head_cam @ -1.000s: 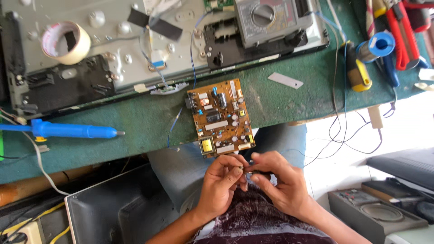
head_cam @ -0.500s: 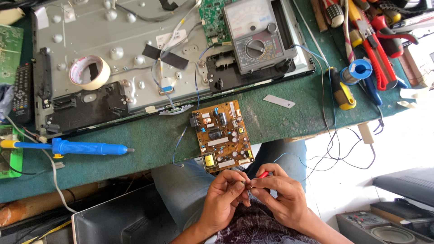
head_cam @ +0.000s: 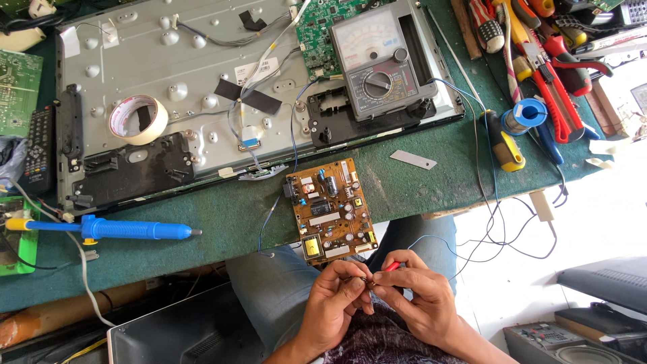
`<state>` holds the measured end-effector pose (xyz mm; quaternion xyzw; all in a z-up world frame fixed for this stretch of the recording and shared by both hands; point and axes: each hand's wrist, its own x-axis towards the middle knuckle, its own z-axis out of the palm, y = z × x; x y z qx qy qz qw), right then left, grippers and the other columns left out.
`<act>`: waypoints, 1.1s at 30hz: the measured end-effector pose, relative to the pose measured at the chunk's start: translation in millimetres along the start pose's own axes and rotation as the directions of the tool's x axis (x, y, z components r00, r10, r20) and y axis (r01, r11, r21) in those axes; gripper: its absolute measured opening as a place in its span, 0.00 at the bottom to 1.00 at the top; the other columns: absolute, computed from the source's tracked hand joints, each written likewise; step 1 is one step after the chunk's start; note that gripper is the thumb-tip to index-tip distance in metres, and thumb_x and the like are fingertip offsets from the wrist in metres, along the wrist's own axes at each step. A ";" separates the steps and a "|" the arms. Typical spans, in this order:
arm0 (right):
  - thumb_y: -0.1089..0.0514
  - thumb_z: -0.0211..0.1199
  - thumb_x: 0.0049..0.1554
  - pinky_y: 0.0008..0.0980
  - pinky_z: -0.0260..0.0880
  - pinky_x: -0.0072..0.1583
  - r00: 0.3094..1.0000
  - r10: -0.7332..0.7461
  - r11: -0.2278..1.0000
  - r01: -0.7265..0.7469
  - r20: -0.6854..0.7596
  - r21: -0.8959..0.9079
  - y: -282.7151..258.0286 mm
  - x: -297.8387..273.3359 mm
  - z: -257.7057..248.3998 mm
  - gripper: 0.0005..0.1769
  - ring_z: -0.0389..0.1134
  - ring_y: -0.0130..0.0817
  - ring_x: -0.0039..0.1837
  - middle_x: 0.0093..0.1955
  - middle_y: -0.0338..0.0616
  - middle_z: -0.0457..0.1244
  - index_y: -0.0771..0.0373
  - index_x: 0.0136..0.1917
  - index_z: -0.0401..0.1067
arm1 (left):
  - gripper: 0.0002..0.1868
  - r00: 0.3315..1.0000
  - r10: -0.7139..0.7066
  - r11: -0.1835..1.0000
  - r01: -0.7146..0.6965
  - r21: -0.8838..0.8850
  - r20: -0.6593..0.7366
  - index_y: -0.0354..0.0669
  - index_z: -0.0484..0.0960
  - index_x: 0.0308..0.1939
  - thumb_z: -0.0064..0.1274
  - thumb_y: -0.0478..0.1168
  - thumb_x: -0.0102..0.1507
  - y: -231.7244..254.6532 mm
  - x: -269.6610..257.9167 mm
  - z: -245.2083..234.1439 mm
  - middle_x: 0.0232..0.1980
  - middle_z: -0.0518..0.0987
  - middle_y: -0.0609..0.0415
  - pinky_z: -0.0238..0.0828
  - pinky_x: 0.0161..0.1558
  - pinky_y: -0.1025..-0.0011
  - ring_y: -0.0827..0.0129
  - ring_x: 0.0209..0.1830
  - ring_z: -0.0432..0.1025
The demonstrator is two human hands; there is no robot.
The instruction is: The person strips the insulation from a wire using a utility knife and then uses pliers to strip the insulation from another wire. They then pick up a circuit board and place it on their lap, continuing to strip wires and prepare them for connection.
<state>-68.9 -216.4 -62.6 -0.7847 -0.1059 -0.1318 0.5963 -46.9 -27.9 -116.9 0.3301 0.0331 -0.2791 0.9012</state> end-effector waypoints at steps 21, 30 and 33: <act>0.56 0.69 0.60 0.32 0.73 0.59 0.987 0.124 0.986 -0.112 0.098 -0.119 0.2 -0.4 -13.2 0.11 0.73 0.38 0.55 0.53 0.47 0.68 0.62 0.54 0.79 | 0.06 0.992 -0.064 0.998 0.066 0.012 -0.107 0.34 0.77 0.43 0.58 0.33 0.67 7.7 -3.0 2.3 0.52 0.77 0.40 0.75 0.29 0.68 0.59 0.25 0.75; 0.61 0.75 0.55 0.36 0.74 0.45 0.976 -0.165 0.974 0.185 0.145 -0.134 1.1 19.8 -13.1 0.20 0.70 0.44 0.44 0.43 0.43 0.75 0.71 0.59 0.81 | 0.01 0.889 -0.430 0.858 0.349 -0.376 -0.158 0.34 0.77 0.40 0.53 0.29 0.65 0.1 -8.8 -10.0 0.36 0.80 0.39 0.86 0.31 0.57 0.54 0.31 0.82; 0.61 0.72 0.57 0.38 0.74 0.47 0.968 -0.189 0.963 0.216 0.167 -0.163 -2.6 21.3 -12.5 0.17 0.68 0.45 0.44 0.43 0.40 0.75 0.69 0.59 0.81 | 0.00 0.887 -0.439 0.848 0.354 -0.394 -0.146 0.35 0.77 0.39 0.52 0.29 0.65 -0.4 -10.4 -10.1 0.36 0.81 0.38 0.87 0.33 0.55 0.53 0.32 0.83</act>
